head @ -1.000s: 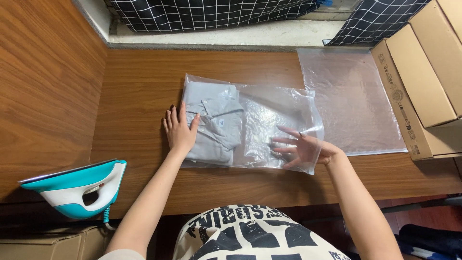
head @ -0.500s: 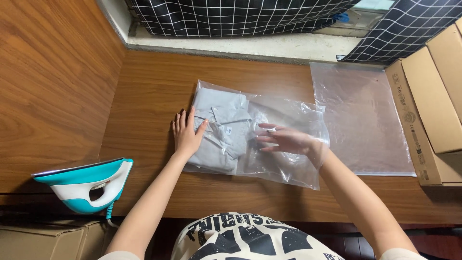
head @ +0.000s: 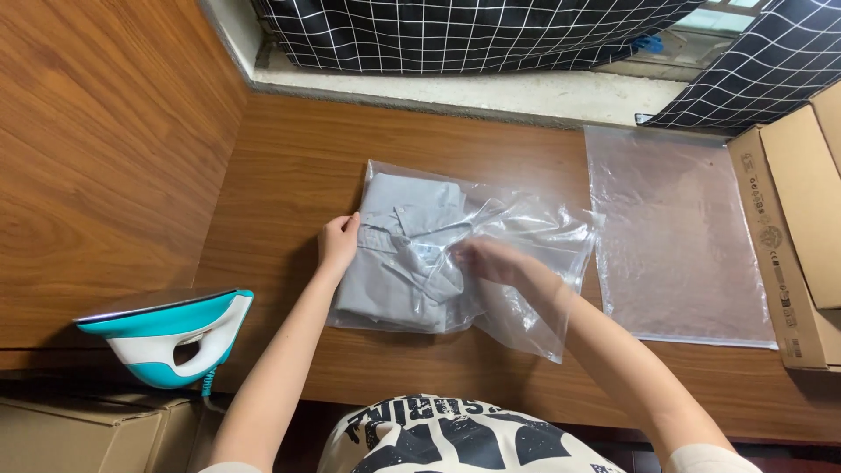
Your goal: The person unpacks a light-colored shirt from a plastic bag, unfolds it, and hangs it on a clothing rack. They then open a cardboard box, remove a black t-shirt from a plastic bag, unfold it, and hang it on the same rack.
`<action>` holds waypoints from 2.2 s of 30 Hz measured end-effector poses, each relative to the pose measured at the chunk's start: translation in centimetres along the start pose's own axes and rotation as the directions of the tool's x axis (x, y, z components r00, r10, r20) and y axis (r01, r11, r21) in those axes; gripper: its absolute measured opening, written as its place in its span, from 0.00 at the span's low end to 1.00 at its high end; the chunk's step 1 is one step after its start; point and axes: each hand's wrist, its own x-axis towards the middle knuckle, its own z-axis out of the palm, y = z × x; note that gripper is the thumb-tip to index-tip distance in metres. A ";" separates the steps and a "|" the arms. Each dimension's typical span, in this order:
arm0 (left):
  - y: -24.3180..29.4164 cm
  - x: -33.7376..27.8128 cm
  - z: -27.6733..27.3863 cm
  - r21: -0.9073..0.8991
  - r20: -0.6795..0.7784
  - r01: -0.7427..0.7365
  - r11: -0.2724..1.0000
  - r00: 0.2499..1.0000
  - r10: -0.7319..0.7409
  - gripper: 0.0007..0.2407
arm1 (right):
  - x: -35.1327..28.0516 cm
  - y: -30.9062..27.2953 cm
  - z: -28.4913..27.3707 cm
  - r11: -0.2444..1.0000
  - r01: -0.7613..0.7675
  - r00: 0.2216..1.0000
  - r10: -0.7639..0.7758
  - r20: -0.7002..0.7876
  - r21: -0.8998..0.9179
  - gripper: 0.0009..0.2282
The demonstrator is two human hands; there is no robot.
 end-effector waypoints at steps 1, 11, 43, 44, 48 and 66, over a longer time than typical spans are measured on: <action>-0.2 0.2 0.1 0.002 -0.001 -0.002 1.000 1.000 0.002 0.19 | -2.2 -1.4 2.9 1.000 0.002 1.000 -0.002 0.001 0.002 0.10; 1.9 -2.1 -2.7 -0.271 0.137 0.095 0.958 0.989 -0.059 0.20 | -1.4 0.9 6.6 0.996 0.080 0.992 -0.075 -0.102 0.046 0.21; 11.7 -4.6 -7.9 0.203 0.027 -0.302 0.931 0.953 0.303 0.05 | -27.3 5.6 -21.7 0.877 0.480 0.751 -0.430 -0.501 -0.034 0.17; 10.7 -3.7 -8.4 0.249 0.002 -0.290 0.924 0.954 0.299 0.05 | -28.1 6.1 -22.8 0.873 0.488 0.732 -0.427 -0.531 -0.029 0.17; 8.1 -1.1 -10.3 0.273 -0.076 -0.212 0.938 0.968 0.241 0.09 | -32.2 5.9 -23.8 0.926 0.377 0.704 -0.272 -0.656 0.021 0.23; 10.9 -13.3 7.9 0.397 0.157 -0.730 0.557 0.652 0.742 0.23 | -13.1 2.2 -5.8 -0.104 0.022 0.111 -0.988 0.106 -0.994 0.33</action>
